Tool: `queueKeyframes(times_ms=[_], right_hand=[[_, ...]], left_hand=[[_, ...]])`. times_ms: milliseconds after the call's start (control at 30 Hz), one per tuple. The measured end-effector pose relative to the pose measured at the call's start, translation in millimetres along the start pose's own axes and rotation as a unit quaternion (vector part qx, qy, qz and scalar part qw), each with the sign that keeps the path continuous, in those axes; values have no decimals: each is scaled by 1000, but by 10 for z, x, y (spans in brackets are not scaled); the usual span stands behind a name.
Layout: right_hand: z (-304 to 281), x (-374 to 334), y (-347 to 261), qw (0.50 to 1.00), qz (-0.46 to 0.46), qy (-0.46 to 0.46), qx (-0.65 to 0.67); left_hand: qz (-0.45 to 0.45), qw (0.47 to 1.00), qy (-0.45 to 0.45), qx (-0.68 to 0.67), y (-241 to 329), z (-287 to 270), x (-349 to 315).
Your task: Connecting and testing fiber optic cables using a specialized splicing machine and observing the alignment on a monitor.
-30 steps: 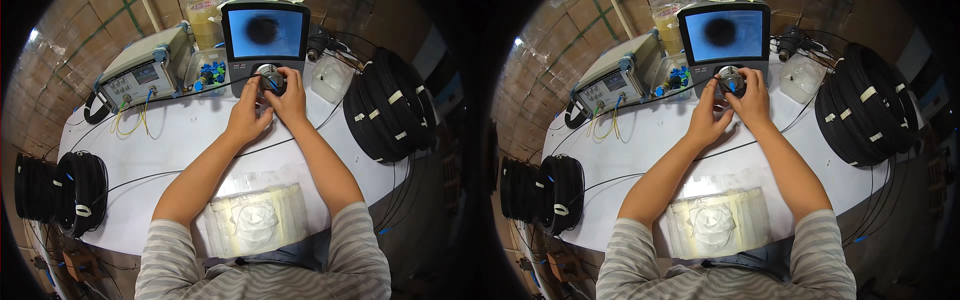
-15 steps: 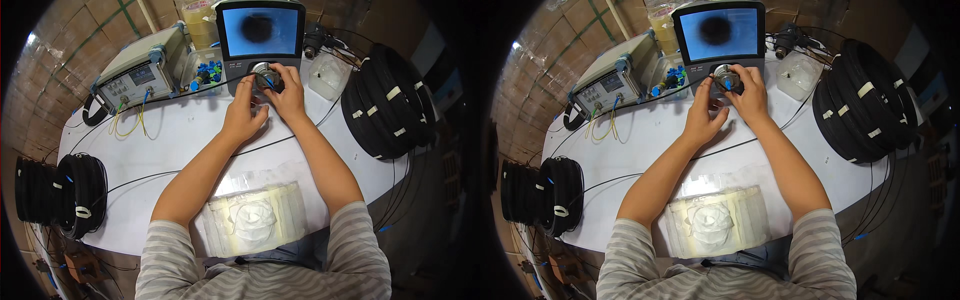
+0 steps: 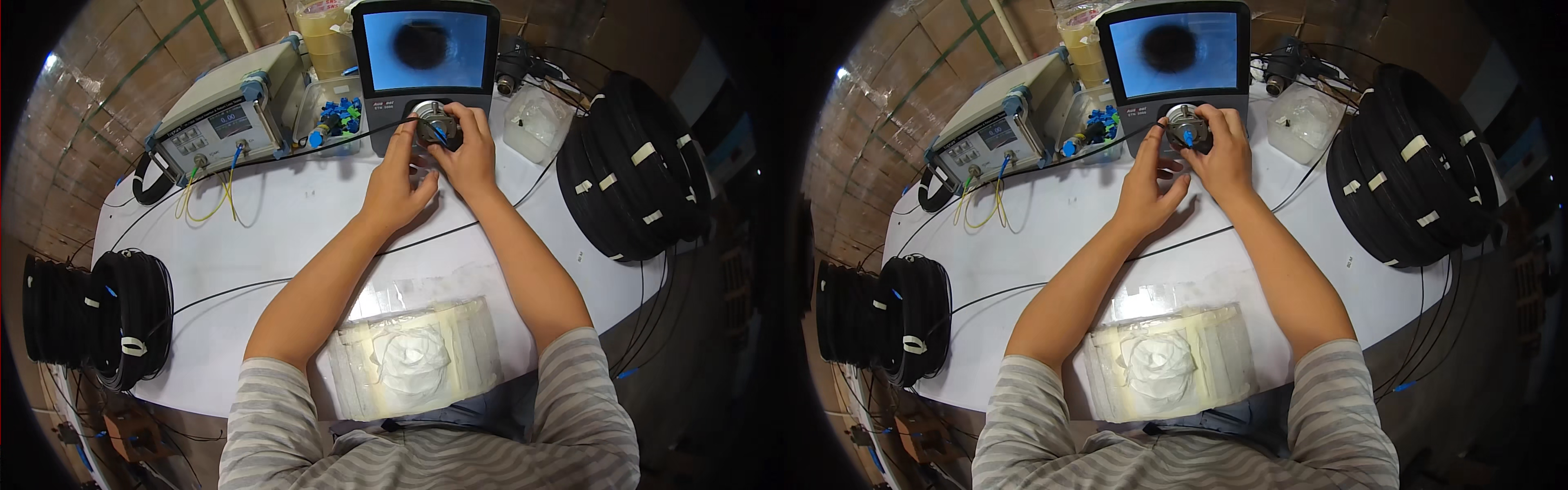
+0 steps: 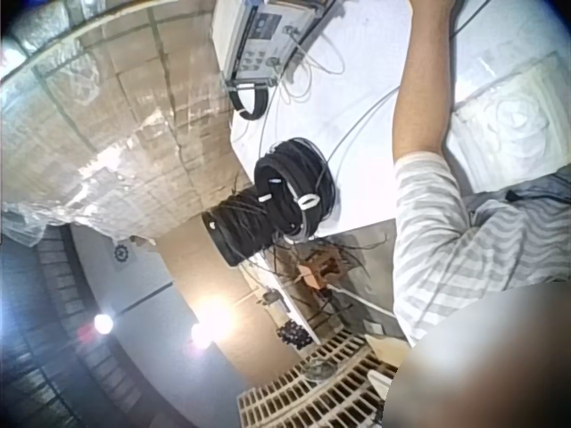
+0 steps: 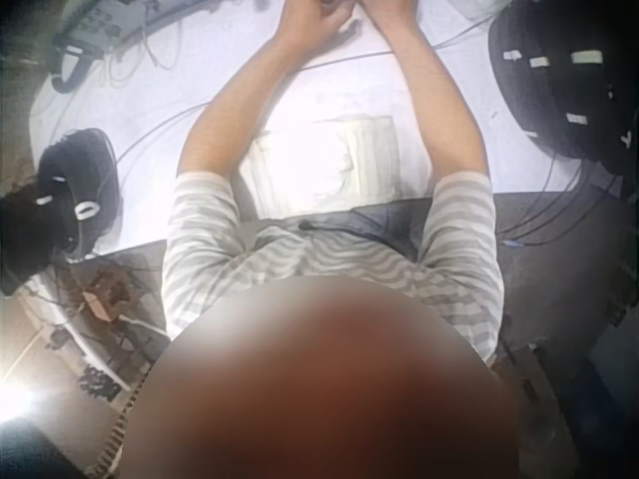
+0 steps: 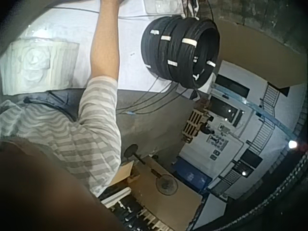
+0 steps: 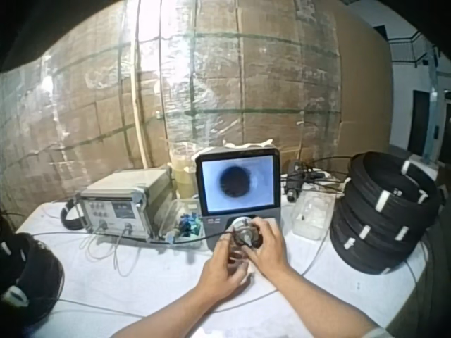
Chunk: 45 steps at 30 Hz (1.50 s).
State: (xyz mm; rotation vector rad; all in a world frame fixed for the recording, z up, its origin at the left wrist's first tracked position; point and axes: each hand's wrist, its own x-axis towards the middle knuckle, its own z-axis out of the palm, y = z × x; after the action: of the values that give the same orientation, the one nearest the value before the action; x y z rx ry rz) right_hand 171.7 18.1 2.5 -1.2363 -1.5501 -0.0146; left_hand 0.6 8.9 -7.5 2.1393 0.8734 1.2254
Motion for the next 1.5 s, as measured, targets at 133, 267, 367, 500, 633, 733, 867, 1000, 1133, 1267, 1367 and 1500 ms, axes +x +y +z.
queueKeyframes(times_ms=[133,267,367,500,633,733,867,1000,1133,1267,1367,1500], right_hand=[[-8,-3,14,1000,-13,1,10],[-17,-3,7,999,-11,-3,31],[-28,-7,17,1000,-20,2,16],[-33,-1,35,1000,-21,-3,18],[-33,-13,-16,1000,-22,0,15],[40,-10,-11,999,-23,17,17],[25,-8,25,999,-32,19,1],[22,9,-33,999,-38,14,16],[-17,16,3,999,-23,12,21],[-15,21,4,999,-46,4,13],[-5,-6,17,999,-51,8,10],[48,-22,-19,999,-37,8,-5]], left_hand=[[-12,1000,7,2,22,-12,-6],[-12,1000,15,2,27,-26,-3],[-5,1000,25,-5,30,-14,0],[-4,1000,30,-8,29,-16,7],[12,1000,20,10,1,9,2],[58,997,25,49,-18,17,-17],[32,999,23,-5,22,42,-4],[29,999,30,-7,23,50,9],[14,1000,26,-5,37,37,7],[16,999,29,-5,43,0,7],[18,999,30,4,52,10,4],[27,999,38,0,27,16,-4]])
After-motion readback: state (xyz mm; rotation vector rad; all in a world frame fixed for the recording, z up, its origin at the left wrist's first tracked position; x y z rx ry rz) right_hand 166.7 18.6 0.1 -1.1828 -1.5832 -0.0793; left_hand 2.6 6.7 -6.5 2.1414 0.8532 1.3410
